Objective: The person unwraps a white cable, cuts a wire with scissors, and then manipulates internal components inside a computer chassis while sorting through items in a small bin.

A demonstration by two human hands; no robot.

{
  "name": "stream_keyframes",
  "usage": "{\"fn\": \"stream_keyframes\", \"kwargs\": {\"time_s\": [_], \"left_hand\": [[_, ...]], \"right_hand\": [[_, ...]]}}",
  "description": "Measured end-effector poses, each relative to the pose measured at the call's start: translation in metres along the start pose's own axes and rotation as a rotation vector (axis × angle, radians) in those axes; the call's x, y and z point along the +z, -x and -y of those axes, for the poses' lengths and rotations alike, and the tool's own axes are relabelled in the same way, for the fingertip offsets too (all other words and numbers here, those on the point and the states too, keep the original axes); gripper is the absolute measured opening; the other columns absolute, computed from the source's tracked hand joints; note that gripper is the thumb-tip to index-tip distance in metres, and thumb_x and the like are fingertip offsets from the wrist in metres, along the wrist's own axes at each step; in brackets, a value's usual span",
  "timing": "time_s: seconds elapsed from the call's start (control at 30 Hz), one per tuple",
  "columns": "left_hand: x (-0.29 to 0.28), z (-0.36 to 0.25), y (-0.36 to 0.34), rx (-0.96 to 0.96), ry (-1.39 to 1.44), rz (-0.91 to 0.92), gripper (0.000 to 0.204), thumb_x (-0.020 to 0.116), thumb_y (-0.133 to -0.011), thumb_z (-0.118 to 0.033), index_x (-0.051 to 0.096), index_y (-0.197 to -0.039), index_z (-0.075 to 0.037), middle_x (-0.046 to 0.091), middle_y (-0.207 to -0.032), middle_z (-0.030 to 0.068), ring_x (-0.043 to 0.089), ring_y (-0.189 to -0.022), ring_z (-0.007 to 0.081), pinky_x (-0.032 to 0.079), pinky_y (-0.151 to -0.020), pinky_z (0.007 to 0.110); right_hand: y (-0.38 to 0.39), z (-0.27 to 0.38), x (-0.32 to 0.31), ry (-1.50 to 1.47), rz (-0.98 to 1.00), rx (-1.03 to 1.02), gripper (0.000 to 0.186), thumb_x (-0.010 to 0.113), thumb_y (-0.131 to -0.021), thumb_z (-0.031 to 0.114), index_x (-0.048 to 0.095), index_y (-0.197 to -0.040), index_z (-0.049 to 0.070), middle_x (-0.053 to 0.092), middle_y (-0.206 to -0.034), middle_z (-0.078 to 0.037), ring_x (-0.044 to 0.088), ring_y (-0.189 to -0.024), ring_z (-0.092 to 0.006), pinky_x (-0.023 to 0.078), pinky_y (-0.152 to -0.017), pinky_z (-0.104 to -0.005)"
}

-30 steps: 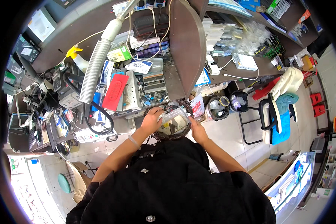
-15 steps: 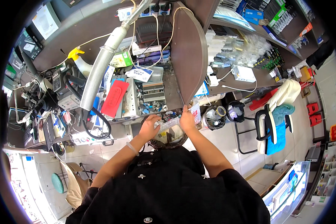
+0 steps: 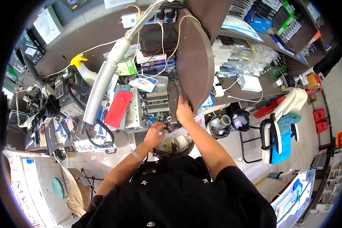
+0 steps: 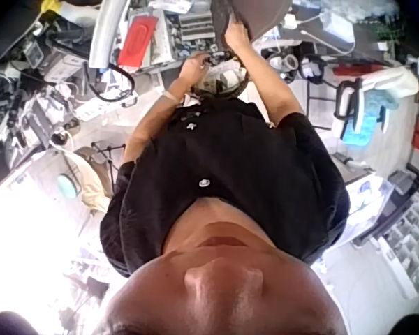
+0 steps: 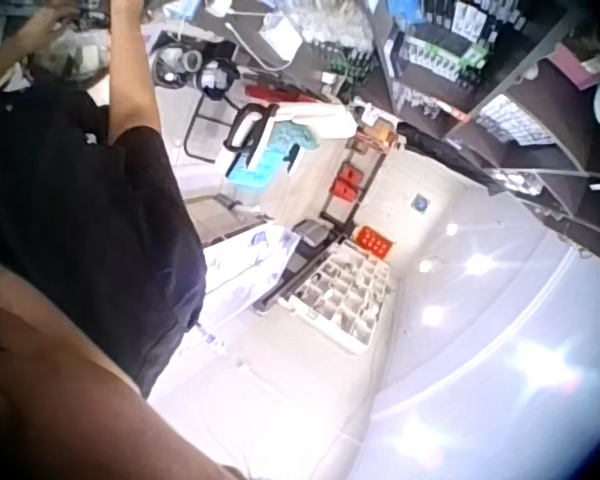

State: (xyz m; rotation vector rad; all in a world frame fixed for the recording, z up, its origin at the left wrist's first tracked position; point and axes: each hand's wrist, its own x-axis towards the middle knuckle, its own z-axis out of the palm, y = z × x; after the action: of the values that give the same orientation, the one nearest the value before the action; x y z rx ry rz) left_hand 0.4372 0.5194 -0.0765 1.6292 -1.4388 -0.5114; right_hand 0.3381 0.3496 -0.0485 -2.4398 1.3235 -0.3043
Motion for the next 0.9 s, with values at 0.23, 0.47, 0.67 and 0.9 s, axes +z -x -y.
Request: {"fn": "stream_keyframes", "kwargs": {"time_s": [0.23,0.47,0.67,0.9], "left_hand": [[-0.004,-0.003,-0.018,-0.004,0.001,-0.035,0.027,0.059,-0.070,-0.002,0.060,-0.097,-0.002,0.058,-0.091,0.0162,0.058,-0.083,0.0337,0.048,-0.074,0.037],[-0.007,-0.006,-0.017,-0.100,0.058,-0.045,0.026,0.060,-0.070,-0.002,0.061,-0.096,-0.002,0.059,-0.091,0.0157,0.058,-0.081,0.0329,0.048,-0.072,0.036],[-0.006,0.003,-0.002,-0.137,0.087,-0.088,0.024,0.062,-0.070,-0.003,0.061,-0.094,0.001,0.060,-0.090,0.0148,0.059,-0.076,0.0300,0.049,-0.068,0.033],[0.002,-0.002,-0.010,-0.047,0.070,-0.105,0.025,0.063,-0.070,-0.003,0.061,-0.095,0.002,0.059,-0.089,0.0140,0.061,-0.074,0.0258,0.049,-0.066,0.031]], "right_hand": [[-0.083,0.000,0.027,-0.064,-0.070,0.103,0.048,0.043,-0.076,-0.003,0.041,-0.123,-0.003,0.060,-0.085,-0.027,0.061,-0.074,-0.0400,0.051,-0.065,-0.0443],[-0.071,-0.002,0.019,-0.116,0.165,0.172,0.047,0.042,-0.077,-0.002,0.040,-0.124,-0.004,0.060,-0.086,-0.027,0.062,-0.073,-0.0388,0.052,-0.065,-0.0430],[-0.006,0.003,-0.011,0.068,0.106,0.012,0.049,0.043,-0.079,0.003,0.038,-0.127,-0.002,0.053,-0.101,-0.030,0.056,-0.089,-0.0446,0.046,-0.081,-0.0458],[-0.038,-0.002,-0.004,0.002,0.164,-0.035,0.049,0.043,-0.078,0.002,0.039,-0.128,0.002,0.054,-0.101,-0.030,0.056,-0.090,-0.0431,0.046,-0.081,-0.0461]]}}
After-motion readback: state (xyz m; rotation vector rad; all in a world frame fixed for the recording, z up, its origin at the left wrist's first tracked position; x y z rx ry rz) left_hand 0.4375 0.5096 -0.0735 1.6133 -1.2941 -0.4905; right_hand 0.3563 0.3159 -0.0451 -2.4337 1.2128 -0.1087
